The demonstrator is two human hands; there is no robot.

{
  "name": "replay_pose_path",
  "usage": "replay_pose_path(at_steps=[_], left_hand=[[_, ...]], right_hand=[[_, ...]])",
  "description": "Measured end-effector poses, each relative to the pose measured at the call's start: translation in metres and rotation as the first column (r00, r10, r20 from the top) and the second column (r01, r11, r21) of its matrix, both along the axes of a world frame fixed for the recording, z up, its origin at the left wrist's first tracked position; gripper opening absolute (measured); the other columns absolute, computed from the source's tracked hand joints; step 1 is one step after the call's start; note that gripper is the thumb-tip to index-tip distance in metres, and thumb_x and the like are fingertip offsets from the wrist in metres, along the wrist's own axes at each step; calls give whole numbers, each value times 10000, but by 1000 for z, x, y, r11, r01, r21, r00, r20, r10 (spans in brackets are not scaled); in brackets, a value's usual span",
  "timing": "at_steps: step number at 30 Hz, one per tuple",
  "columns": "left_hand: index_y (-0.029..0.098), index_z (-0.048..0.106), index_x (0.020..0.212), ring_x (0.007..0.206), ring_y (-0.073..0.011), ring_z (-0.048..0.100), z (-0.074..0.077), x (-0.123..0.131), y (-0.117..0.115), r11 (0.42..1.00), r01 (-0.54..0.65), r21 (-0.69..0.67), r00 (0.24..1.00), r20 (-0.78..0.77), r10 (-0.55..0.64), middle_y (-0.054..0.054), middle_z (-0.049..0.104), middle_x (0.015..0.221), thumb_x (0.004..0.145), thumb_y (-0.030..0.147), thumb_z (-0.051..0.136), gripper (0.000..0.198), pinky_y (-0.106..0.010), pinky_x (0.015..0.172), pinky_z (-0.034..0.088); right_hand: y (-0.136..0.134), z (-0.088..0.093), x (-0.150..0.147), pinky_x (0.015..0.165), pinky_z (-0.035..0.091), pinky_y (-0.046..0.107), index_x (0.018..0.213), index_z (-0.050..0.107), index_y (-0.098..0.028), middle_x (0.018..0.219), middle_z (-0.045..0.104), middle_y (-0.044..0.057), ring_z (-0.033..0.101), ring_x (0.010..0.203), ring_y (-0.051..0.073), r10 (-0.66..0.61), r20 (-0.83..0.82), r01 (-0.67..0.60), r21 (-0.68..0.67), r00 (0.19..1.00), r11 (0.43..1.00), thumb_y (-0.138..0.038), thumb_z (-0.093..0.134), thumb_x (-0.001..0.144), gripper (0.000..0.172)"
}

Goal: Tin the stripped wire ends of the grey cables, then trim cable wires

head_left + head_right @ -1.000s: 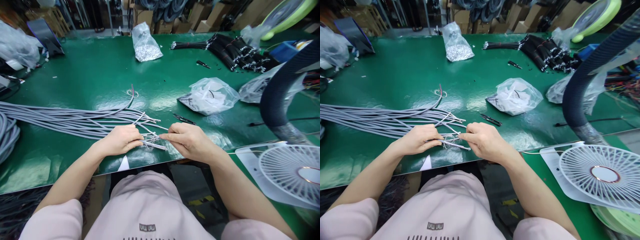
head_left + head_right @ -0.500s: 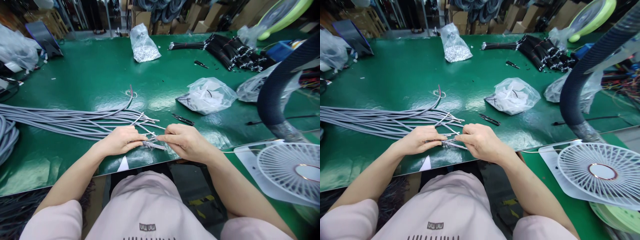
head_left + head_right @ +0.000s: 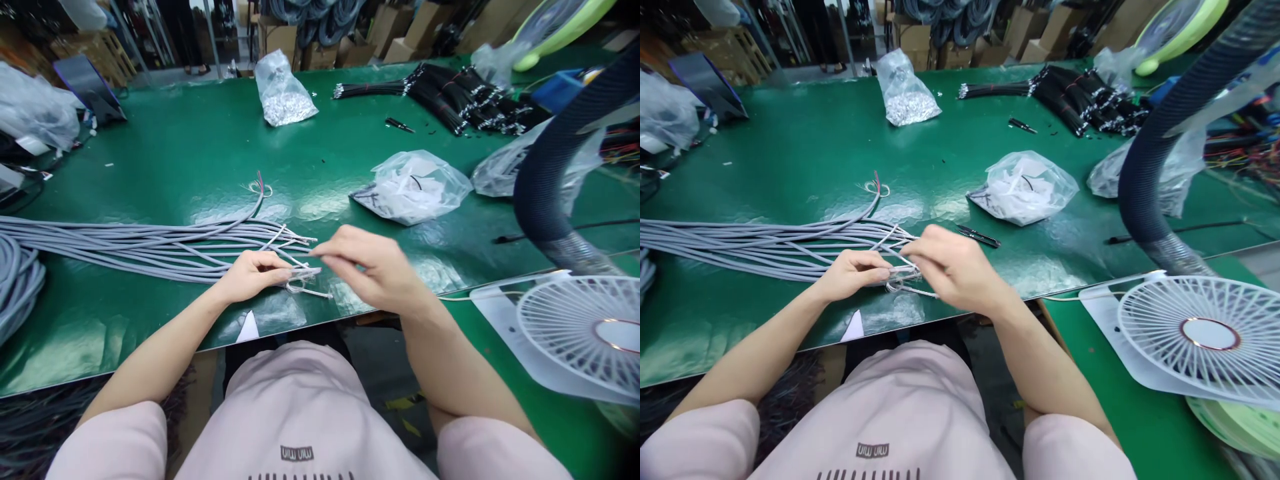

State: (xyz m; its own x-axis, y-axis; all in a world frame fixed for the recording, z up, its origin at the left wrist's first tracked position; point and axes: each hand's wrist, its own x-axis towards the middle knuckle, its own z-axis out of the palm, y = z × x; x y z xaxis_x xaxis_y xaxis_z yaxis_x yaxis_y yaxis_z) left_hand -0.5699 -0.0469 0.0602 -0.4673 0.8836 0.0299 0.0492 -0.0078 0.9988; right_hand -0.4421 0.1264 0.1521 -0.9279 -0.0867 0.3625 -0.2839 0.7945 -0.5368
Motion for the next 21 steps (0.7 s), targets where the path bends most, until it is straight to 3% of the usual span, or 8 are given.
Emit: replay_pose_path(at_steps=[2,4,6,8,12,14,16,21], left_hand=[[135,748,714,617,-118,531,-1,-2,1,998,-70,-5,990,119,70,-59,663,714,722,394,733,260,-230,571,402],[140,743,704,594,-96,499,-3,-4,2,989,-147,-2,966,217,144,-37,643,693,721,389,732,249,-217,557,374],[145,742,718,551,-74,451,-4,-5,3,978,-211,1,935,292,201,-10,600,637,729,389,723,245,-209,529,336],[139,728,693,524,-63,416,-5,-6,4,969,-248,0,913,334,233,8,555,590,726,388,725,251,-210,517,320],[132,702,639,542,-71,445,-6,-6,6,959,-284,12,888,380,259,9,557,585,672,382,768,261,-214,536,359],[135,703,650,554,-81,481,-5,-7,6,947,-320,-3,854,432,290,1,586,598,628,392,792,273,-213,543,392],[137,704,676,559,-88,516,-5,-8,6,933,-358,-27,803,501,323,-5,617,626,586,402,811,300,-212,544,424],[129,670,686,551,-79,547,-5,-12,6,925,-380,-12,735,603,309,11,605,619,586,381,809,304,-198,547,466]], right_hand=[[2,-1,3,581,400,265,907,704,-189,724,595,33,510,626,126,-201,-55,189,-180,978,965,-238,514,904,197],[0,-12,4,515,351,253,852,690,-181,624,536,-2,433,537,104,-341,15,328,-320,940,889,-299,575,860,165],[-6,-30,1,468,294,234,803,662,-172,536,433,-49,347,477,79,-350,177,392,-391,920,833,-349,656,784,177],[-18,-51,-5,464,276,224,782,632,-170,508,366,-81,307,466,65,-285,290,389,-421,914,819,-368,726,709,231],[-39,-79,-21,522,339,235,769,634,-177,583,467,-49,387,534,82,-260,219,335,-474,940,814,-336,706,734,178],[-42,-85,-27,538,366,247,756,666,-186,666,558,-6,447,582,101,-267,159,310,-545,951,779,-316,654,778,132],[-42,-88,-31,495,351,246,757,693,-195,775,619,20,456,558,92,-243,158,284,-678,957,678,-319,639,790,139],[-42,-91,-40,367,164,199,749,647,-188,810,638,17,384,438,43,-103,252,270,-933,962,237,-389,681,751,204]])
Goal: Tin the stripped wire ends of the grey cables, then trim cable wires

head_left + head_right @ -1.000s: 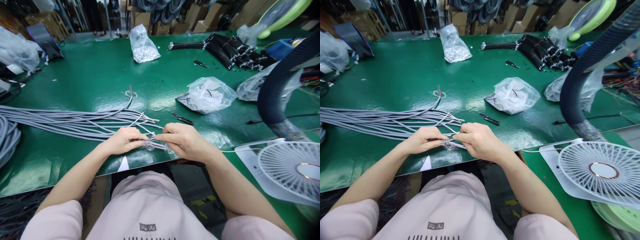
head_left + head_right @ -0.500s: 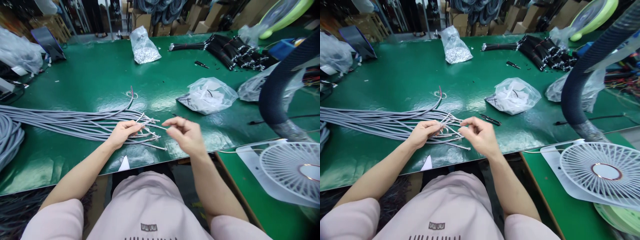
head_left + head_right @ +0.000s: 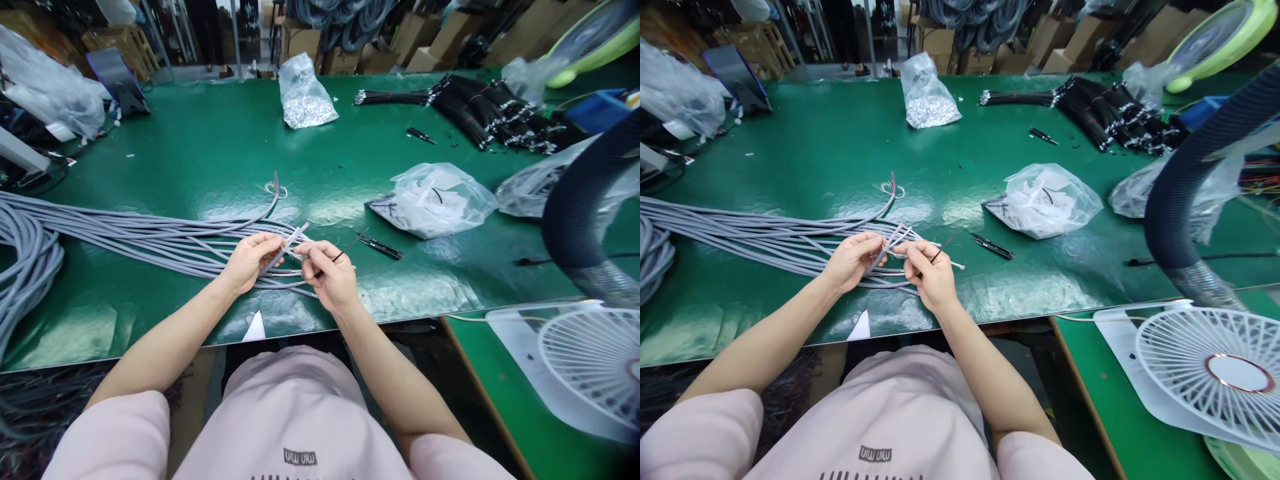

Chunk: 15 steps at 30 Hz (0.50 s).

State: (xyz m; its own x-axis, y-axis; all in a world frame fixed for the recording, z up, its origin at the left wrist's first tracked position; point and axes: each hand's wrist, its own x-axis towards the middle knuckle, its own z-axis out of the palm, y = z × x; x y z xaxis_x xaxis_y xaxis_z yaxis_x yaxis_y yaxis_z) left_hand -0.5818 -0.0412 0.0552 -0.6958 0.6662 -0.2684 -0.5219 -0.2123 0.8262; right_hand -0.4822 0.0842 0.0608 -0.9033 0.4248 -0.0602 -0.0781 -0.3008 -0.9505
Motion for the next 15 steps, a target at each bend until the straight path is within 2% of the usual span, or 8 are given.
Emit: replay_pose_path(at_steps=[3,6,10,13,15], left_hand=[[129,653,693,543,-74,549,-2,-1,-1,999,-6,41,1000,-1,6,19,587,611,632,364,780,274,-191,539,469],[129,636,699,535,-77,553,-2,-3,-1,998,-17,56,1000,0,17,20,580,606,645,359,765,268,-193,532,469],[131,606,684,529,-79,553,-1,-4,-1,997,-40,68,999,9,40,23,562,593,654,360,756,275,-193,519,458],[131,609,689,527,-76,544,-2,-4,0,996,-39,81,999,15,38,20,569,599,651,358,759,275,-195,519,453],[133,608,686,529,-75,536,-4,-4,0,995,-37,91,999,14,36,16,580,609,647,350,760,267,-196,521,450]], right_hand=[[-5,2,-6,349,155,174,760,583,-202,709,600,-25,374,420,42,14,2,-13,-199,1000,980,-382,722,696,237],[-9,5,-9,352,186,164,788,544,-222,622,540,-63,365,421,49,24,-19,-28,-273,1000,962,-351,764,617,307],[-10,6,-8,367,211,176,821,538,-234,462,402,-104,301,401,64,33,-74,-49,-232,997,971,-346,762,602,333],[-11,2,-8,371,179,177,855,546,-222,426,312,-140,203,366,40,53,-7,-53,-152,999,987,-326,765,636,326],[-12,-1,-10,377,166,181,885,556,-210,430,309,-149,190,362,29,77,53,-74,-60,996,995,-310,781,639,348]])
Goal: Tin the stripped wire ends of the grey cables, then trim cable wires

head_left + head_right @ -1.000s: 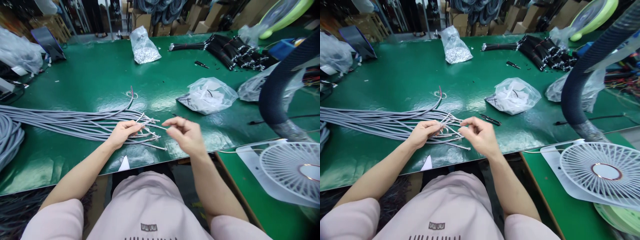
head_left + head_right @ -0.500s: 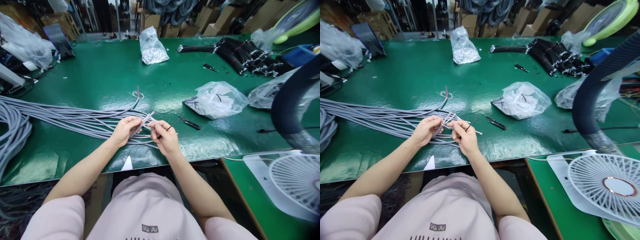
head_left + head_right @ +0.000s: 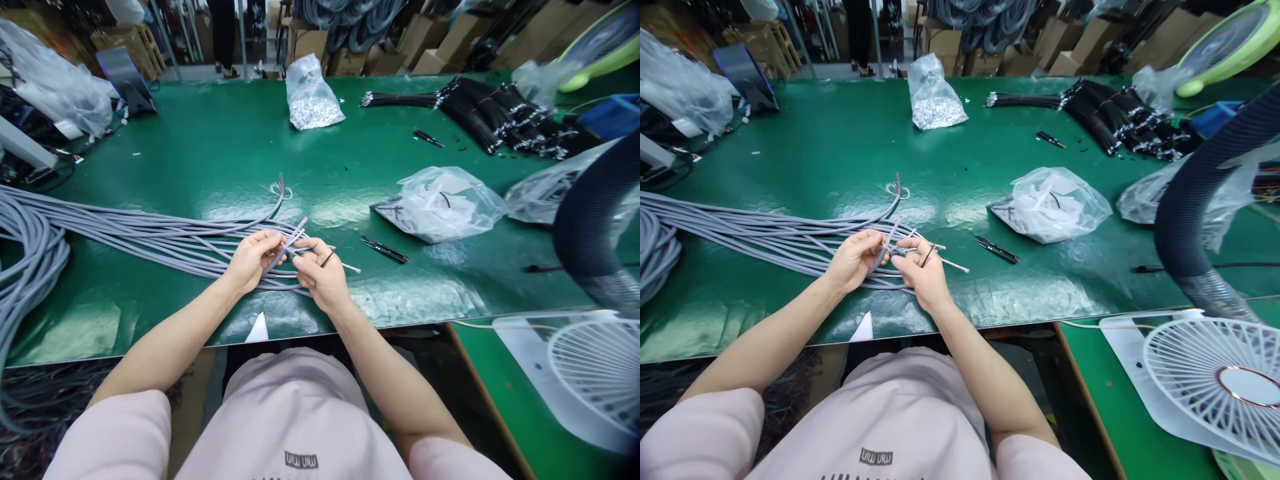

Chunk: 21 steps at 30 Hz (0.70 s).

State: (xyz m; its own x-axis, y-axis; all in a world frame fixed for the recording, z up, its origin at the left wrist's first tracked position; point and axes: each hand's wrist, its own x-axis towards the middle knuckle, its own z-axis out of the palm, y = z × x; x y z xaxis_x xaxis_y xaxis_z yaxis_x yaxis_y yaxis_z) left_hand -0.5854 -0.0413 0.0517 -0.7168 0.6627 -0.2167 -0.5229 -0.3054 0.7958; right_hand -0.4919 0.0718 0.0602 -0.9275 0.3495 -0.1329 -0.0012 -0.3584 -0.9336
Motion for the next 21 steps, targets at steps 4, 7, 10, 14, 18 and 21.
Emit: replay_pose_path(at_steps=[4,7,10,14,18,21], left_hand=[[138,597,666,547,-72,535,-1,1,0,1000,-15,14,1000,-5,15,15,598,640,639,330,769,260,-193,527,447],[134,607,669,543,-67,534,1,2,0,1000,-13,16,1000,-13,13,17,604,643,631,336,780,269,-188,525,444],[131,617,685,541,-75,549,1,2,-1,1000,1,5,1000,-16,-1,10,617,643,640,351,776,275,-194,534,450],[128,615,689,540,-77,557,0,3,-1,1000,2,3,1000,-9,-2,8,623,643,642,336,774,266,-194,546,460],[129,592,663,518,-71,547,-1,2,0,999,-21,37,1000,-6,21,18,601,617,640,314,765,255,-184,526,454],[131,566,638,497,-66,527,0,0,0,996,-50,73,998,-19,52,26,573,594,662,298,735,239,-182,508,448]], right_hand=[[-5,0,-5,411,181,190,883,585,-186,435,339,-138,239,399,32,-34,28,27,218,999,976,-289,809,618,362],[-6,2,-8,418,172,202,827,612,-179,428,318,-126,219,406,35,-80,-5,78,281,997,957,-310,776,663,266],[-4,1,-10,402,155,213,753,635,-171,449,364,-96,223,397,35,-114,-32,118,230,993,966,-348,729,702,207],[-4,-1,-12,367,111,194,662,577,-179,411,308,-115,184,348,19,-102,23,102,0,995,995,-310,717,672,192],[-11,-5,-15,332,112,171,626,478,-202,364,254,-141,142,303,21,35,110,-7,-240,993,971,-255,641,667,177],[-16,-6,-13,333,152,167,633,464,-203,371,317,-129,189,298,27,95,123,-58,-279,988,958,-232,599,663,142]])
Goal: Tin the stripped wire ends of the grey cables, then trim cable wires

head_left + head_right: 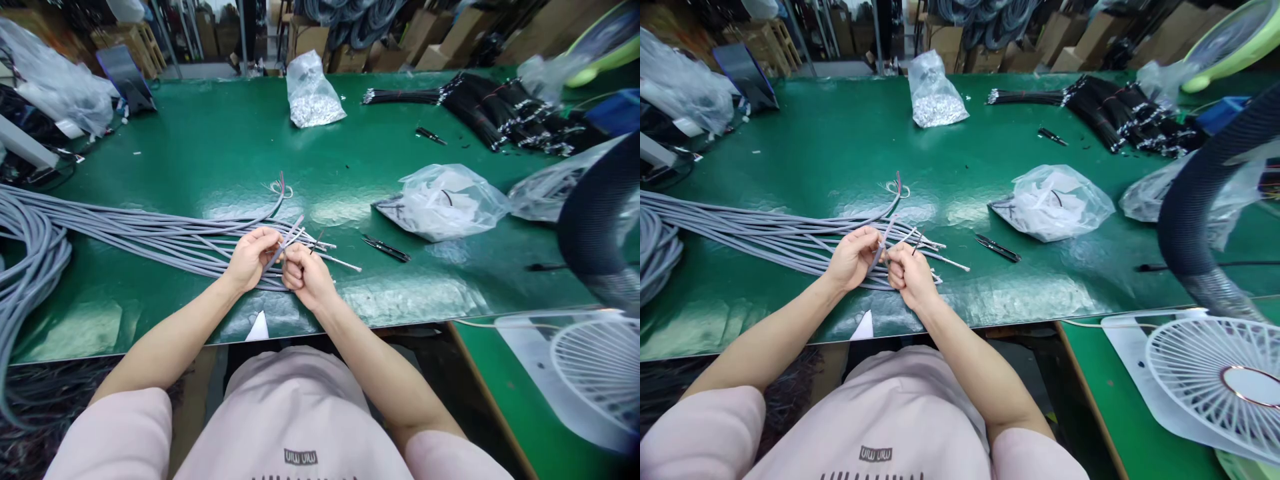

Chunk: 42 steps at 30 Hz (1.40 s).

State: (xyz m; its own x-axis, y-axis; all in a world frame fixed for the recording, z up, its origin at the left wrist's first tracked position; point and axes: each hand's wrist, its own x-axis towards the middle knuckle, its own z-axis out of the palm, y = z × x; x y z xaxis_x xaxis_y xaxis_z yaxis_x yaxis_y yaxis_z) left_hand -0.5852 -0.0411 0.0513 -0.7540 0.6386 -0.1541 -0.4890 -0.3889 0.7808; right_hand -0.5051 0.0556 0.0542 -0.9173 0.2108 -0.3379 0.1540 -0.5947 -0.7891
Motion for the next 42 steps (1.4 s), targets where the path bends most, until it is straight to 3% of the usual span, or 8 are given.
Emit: replay_pose_path(at_steps=[5,12,15,22,32,34,39,42], left_hand=[[133,569,638,476,-84,537,2,-3,-1,1000,18,25,1000,-11,-18,18,562,548,685,301,707,223,-192,488,457],[114,596,622,486,-87,542,4,-4,-5,997,66,48,996,-56,-63,9,570,573,649,302,737,237,-196,474,474],[111,591,631,517,-102,576,4,-6,-11,982,169,85,981,-106,-160,-7,604,618,677,311,736,251,-204,494,482],[131,544,769,624,-185,668,-4,-7,-32,836,549,-4,823,-171,-542,-108,717,757,811,416,664,312,-273,557,524],[122,574,789,521,-106,631,-4,-11,-36,845,534,3,831,-185,-525,-42,699,631,689,311,810,318,-158,487,461],[123,571,789,501,-104,626,-5,-11,-35,853,522,4,840,-176,-514,-42,700,623,684,326,814,333,-154,467,451],[117,574,786,504,-102,622,-7,-9,-35,837,547,-33,818,-195,-542,-50,703,619,699,314,804,315,-155,465,447],[115,576,802,508,-102,620,-7,-8,-35,824,564,-54,804,-193,-563,-49,700,615,701,320,801,320,-161,468,444]], right_hand=[[0,7,20,358,195,187,623,559,-175,433,448,-79,300,341,35,-70,-22,73,309,997,948,-239,621,678,106],[13,17,51,477,337,235,690,671,-178,605,556,-12,440,502,81,-68,-261,249,766,963,593,-241,617,783,124],[18,18,60,506,353,242,692,667,-178,631,569,0,471,547,96,11,-261,216,821,965,528,-224,608,807,137],[39,28,76,478,329,230,656,637,-171,589,543,-16,417,500,79,-44,-169,167,838,985,520,-227,615,787,144],[54,43,76,518,344,238,961,698,-174,676,557,-2,430,553,93,-21,-55,59,878,998,476,-315,540,852,238],[50,44,69,514,327,237,847,707,-160,646,553,-1,417,554,91,-21,-30,36,847,999,531,-323,593,818,201],[40,41,42,433,213,210,710,671,-127,523,466,-45,308,457,45,183,47,-178,551,982,816,-379,718,704,256],[37,38,31,395,137,200,674,653,-115,448,394,-77,240,406,24,323,83,-329,375,943,867,-418,763,652,322]])
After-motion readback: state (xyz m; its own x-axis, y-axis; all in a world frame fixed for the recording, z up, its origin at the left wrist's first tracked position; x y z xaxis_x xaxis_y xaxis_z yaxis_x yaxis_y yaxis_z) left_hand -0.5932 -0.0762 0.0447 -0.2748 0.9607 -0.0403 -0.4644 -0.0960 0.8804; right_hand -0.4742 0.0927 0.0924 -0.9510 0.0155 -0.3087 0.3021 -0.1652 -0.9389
